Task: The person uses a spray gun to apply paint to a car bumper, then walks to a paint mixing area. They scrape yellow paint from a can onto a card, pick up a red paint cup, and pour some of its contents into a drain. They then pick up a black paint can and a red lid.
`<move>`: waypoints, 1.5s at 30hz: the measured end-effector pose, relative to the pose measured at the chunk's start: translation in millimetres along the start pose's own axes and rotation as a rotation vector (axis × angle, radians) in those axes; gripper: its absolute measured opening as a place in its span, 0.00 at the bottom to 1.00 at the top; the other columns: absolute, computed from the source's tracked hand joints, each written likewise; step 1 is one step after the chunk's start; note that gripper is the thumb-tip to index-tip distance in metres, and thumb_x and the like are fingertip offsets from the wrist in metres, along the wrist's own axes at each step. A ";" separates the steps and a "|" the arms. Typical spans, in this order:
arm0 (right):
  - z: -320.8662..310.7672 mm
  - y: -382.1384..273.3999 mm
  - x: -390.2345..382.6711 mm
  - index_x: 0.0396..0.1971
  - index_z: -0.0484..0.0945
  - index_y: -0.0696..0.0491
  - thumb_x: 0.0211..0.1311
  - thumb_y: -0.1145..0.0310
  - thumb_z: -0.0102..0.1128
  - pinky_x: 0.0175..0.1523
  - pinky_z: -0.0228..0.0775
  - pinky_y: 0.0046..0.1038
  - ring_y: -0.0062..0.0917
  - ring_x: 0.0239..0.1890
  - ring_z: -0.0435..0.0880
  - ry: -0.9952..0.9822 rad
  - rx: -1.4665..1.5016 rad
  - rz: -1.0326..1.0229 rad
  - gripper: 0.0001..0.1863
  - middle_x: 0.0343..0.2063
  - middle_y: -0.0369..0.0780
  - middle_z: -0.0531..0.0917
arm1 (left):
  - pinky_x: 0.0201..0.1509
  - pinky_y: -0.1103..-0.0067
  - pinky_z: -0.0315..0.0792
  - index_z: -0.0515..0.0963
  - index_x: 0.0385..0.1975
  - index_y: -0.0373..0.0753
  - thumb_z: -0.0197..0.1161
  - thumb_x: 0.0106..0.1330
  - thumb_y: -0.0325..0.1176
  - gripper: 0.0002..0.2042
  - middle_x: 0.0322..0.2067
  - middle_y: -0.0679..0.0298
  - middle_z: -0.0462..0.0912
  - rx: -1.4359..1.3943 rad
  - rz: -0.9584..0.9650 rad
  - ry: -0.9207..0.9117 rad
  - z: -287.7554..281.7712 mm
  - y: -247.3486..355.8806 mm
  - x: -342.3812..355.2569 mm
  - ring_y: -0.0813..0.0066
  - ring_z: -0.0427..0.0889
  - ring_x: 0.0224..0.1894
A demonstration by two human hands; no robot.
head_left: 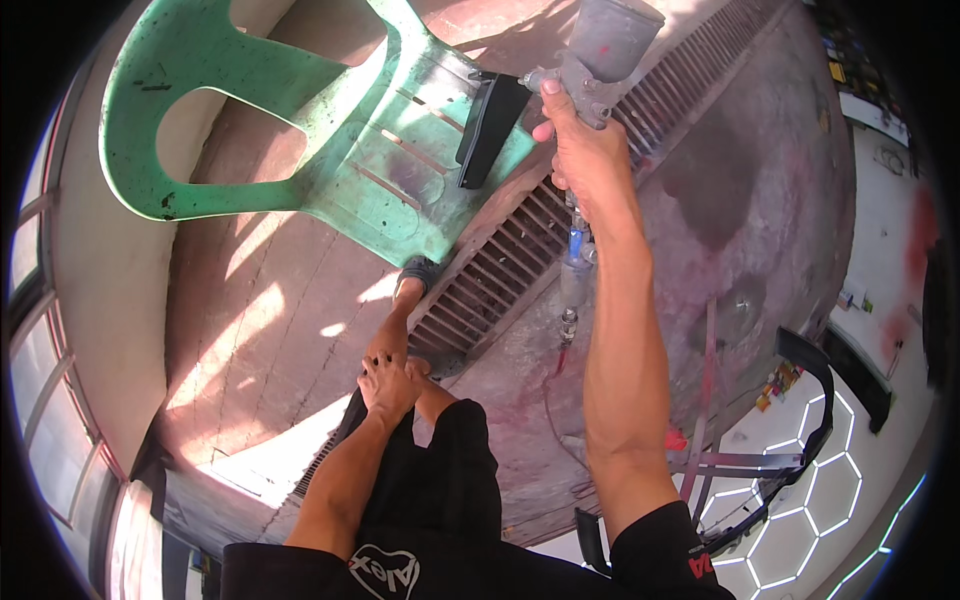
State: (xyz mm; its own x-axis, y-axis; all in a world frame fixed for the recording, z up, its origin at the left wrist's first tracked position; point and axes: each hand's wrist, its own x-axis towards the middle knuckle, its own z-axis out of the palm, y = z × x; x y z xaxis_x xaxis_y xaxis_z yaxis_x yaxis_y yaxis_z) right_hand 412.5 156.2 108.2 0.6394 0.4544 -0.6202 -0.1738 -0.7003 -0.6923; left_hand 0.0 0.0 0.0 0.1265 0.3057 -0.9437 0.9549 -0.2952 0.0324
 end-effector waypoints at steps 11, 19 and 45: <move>73.9 56.2 -48.2 0.50 0.83 0.66 0.80 0.49 0.67 0.46 0.77 0.41 0.39 0.35 0.87 0.174 -0.027 -0.276 0.28 0.35 0.51 0.88 | 0.70 0.43 0.70 0.80 0.66 0.35 0.59 0.75 0.48 0.27 0.72 0.47 0.72 -0.011 0.012 0.035 5.2 -2.6 -4.8 0.35 0.64 0.76; 76.4 75.7 -60.6 0.59 0.83 0.62 0.81 0.40 0.62 0.53 0.75 0.37 0.29 0.43 0.83 0.195 0.081 -0.170 0.35 0.37 0.41 0.85 | 0.71 0.44 0.71 0.80 0.66 0.36 0.60 0.74 0.49 0.28 0.72 0.48 0.72 -0.055 0.002 0.045 16.4 -9.9 -5.2 0.36 0.64 0.76; -52.3 21.0 -2.0 0.46 0.83 0.59 0.74 0.39 0.71 0.22 0.58 0.21 0.14 0.20 0.65 0.149 0.149 0.099 0.32 0.33 0.40 0.84 | 0.69 0.45 0.72 0.80 0.66 0.35 0.59 0.75 0.53 0.29 0.72 0.48 0.72 0.054 0.050 0.031 20.8 -15.0 -5.8 0.37 0.66 0.74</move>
State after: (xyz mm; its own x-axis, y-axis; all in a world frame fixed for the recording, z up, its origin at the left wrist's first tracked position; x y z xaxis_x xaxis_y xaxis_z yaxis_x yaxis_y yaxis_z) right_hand 446.7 111.8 114.2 0.7152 0.2941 -0.6340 -0.3425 -0.6433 -0.6848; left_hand -20.7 -16.2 -1.9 0.1825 0.3172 -0.9306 0.9316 -0.3585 0.0605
